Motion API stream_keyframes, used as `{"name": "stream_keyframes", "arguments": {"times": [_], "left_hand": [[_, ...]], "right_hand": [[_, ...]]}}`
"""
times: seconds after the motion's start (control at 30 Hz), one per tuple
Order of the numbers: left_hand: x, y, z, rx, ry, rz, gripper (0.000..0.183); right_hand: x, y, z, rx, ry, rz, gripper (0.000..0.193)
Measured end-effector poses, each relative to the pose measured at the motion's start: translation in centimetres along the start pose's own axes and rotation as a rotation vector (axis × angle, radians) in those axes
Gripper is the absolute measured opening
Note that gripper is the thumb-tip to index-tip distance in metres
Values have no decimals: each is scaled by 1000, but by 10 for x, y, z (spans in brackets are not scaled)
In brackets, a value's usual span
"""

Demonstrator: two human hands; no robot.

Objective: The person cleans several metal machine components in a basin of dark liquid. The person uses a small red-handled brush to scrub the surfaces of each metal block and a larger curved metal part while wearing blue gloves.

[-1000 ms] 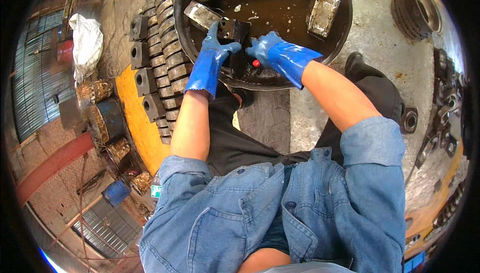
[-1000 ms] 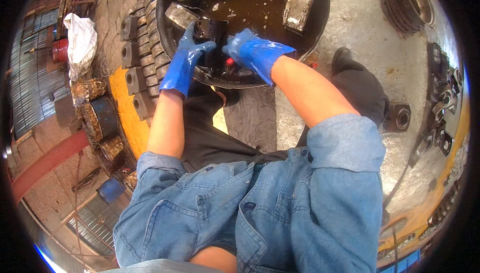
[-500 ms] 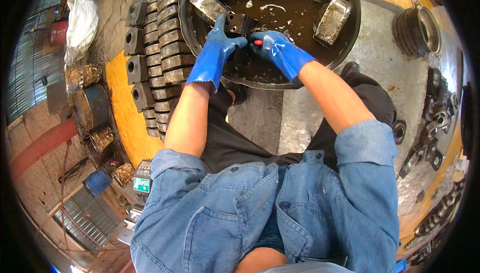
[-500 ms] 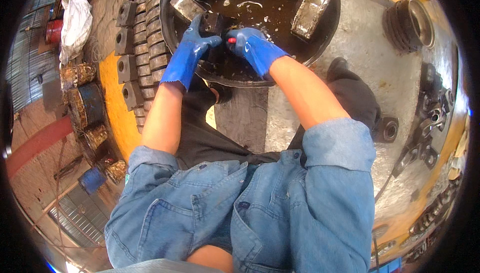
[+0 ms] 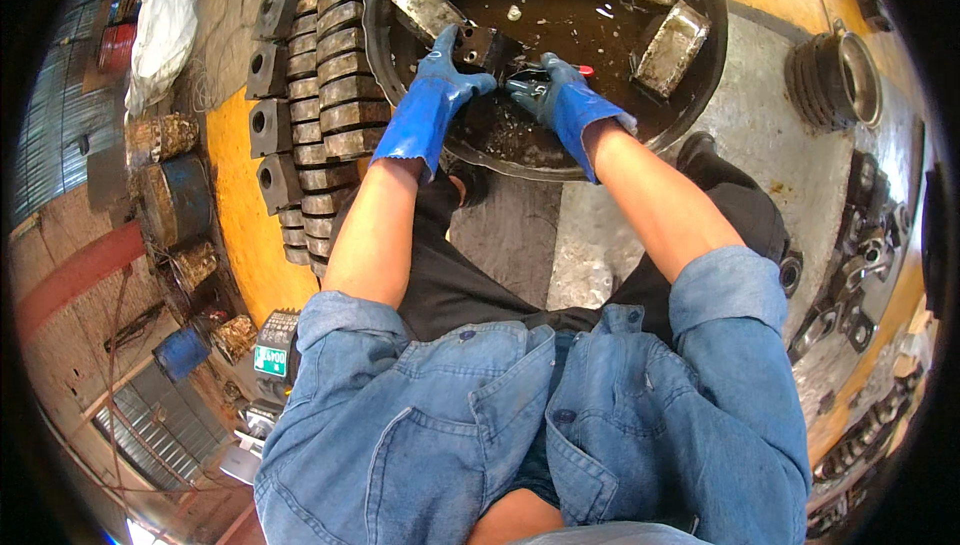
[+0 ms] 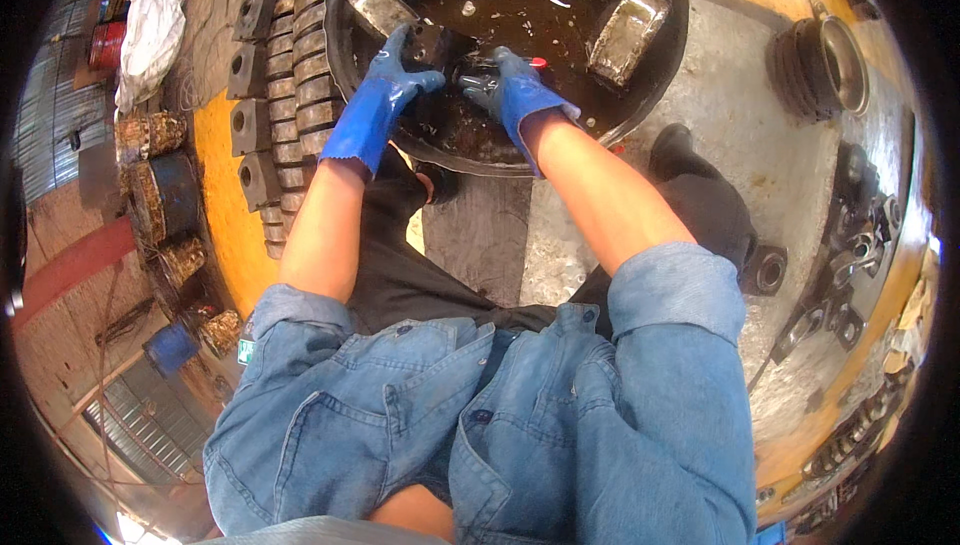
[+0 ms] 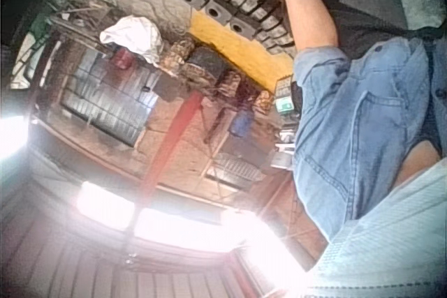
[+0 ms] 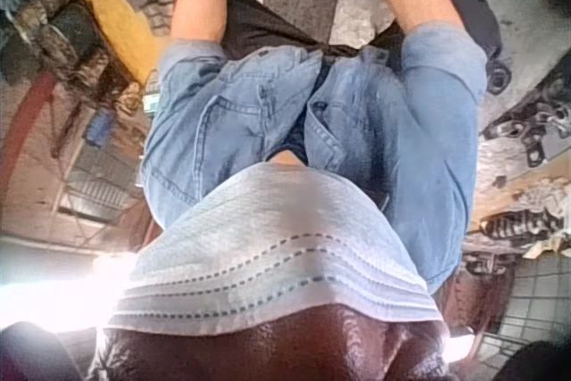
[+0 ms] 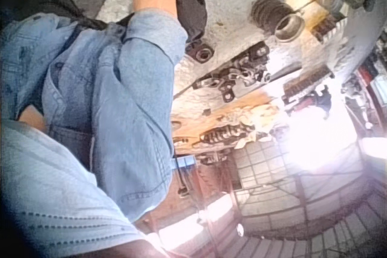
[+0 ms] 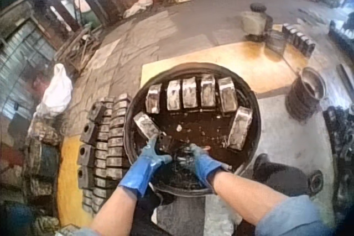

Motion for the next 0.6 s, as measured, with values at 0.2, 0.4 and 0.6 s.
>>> {"name": "stream_keyframes", "arguments": {"times": [0.2,0.4,0.6], "left_hand": [[3,3,22,-64,35,15,120],[7,-1,39,-55,1,7,120],[5,1,27,-12,-5,19,120]], "right_hand": [[-18,-6,-14,250,73,67,25],[-42,-11,-8,937,-145,-64,18],[2,10,-10,2146,-748,-440,26]]}}
Point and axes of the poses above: each hand's wrist, its own x-axis away from the middle knuckle, its own y-axis out of the palm, z = x × y, the point moved 2 cm from there along -x, towards the middle knuckle
